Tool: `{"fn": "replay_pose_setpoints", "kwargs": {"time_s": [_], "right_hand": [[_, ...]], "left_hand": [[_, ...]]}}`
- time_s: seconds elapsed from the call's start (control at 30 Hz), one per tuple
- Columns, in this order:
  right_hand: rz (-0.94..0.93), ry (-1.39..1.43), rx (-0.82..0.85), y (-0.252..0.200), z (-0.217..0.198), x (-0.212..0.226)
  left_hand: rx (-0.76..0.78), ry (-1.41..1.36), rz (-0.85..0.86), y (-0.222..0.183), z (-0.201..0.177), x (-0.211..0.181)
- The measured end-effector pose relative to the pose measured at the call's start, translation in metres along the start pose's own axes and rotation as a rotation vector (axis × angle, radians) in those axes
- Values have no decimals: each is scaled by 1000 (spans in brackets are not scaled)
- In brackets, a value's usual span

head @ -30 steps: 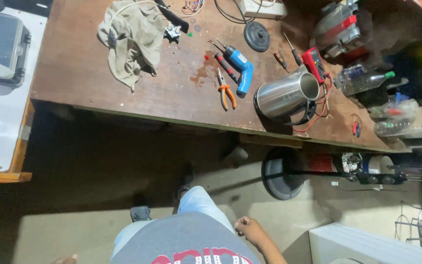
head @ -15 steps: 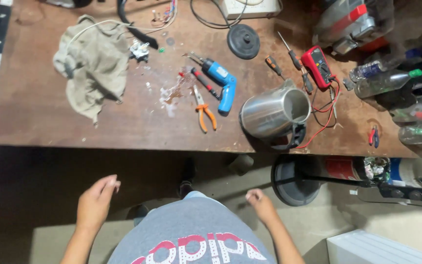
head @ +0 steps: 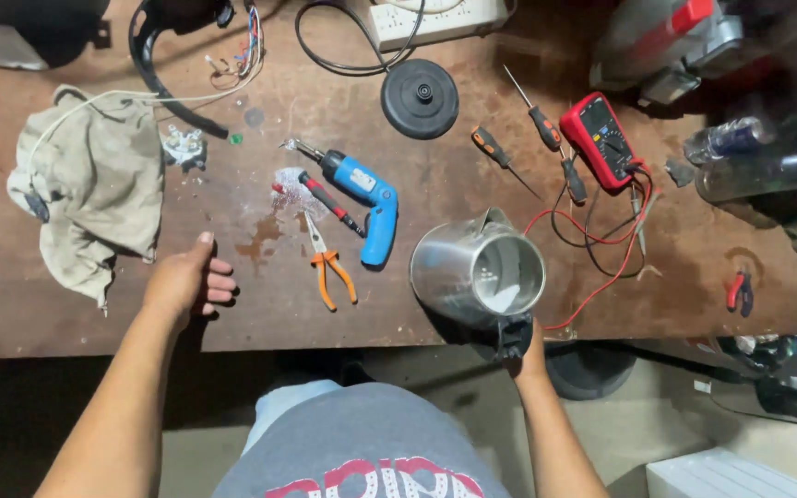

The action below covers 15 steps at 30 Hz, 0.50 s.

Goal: Dismantling an electric kettle to access and remove internal components using an electric screwdriver and pliers.

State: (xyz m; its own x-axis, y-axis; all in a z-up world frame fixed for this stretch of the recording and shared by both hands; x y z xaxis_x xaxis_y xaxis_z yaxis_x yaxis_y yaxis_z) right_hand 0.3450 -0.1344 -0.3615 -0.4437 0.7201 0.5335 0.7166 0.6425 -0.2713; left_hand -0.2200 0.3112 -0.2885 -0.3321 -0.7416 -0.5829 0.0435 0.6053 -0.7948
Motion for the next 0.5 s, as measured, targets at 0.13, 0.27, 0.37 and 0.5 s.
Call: {"fn": "replay_pose_setpoints", "kwargs": {"time_s": [0.13,0.27,0.37,0.5], "right_hand": [[-20,125,-25,-3,10,30],[-65,154,-112,-10,-1,54],[10,126,-101,-19,-3,58],[194,245,-71,-23,11,34]], "left_hand": [[-16,61,-93,17,-7,1],[-103,-28,-175,13,-9,-1],[-130,-21,-191,16,-17,4],[-118,-22,-212,23,-24,8]]}}
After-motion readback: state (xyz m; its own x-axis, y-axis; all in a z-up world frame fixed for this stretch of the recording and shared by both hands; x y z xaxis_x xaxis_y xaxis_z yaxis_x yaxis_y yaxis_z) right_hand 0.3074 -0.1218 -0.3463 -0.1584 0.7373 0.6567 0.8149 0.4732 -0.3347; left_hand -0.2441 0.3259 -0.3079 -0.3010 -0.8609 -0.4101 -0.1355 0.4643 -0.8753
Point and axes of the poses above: each hand's wrist, its own y-axis towards the middle knuckle, its own z-axis out of the palm, x = y × z, the point moved 6 cm from there along y, towards the middle knuckle, and after that the axes turned 13 degrees about -y, right-handed, at the moved point
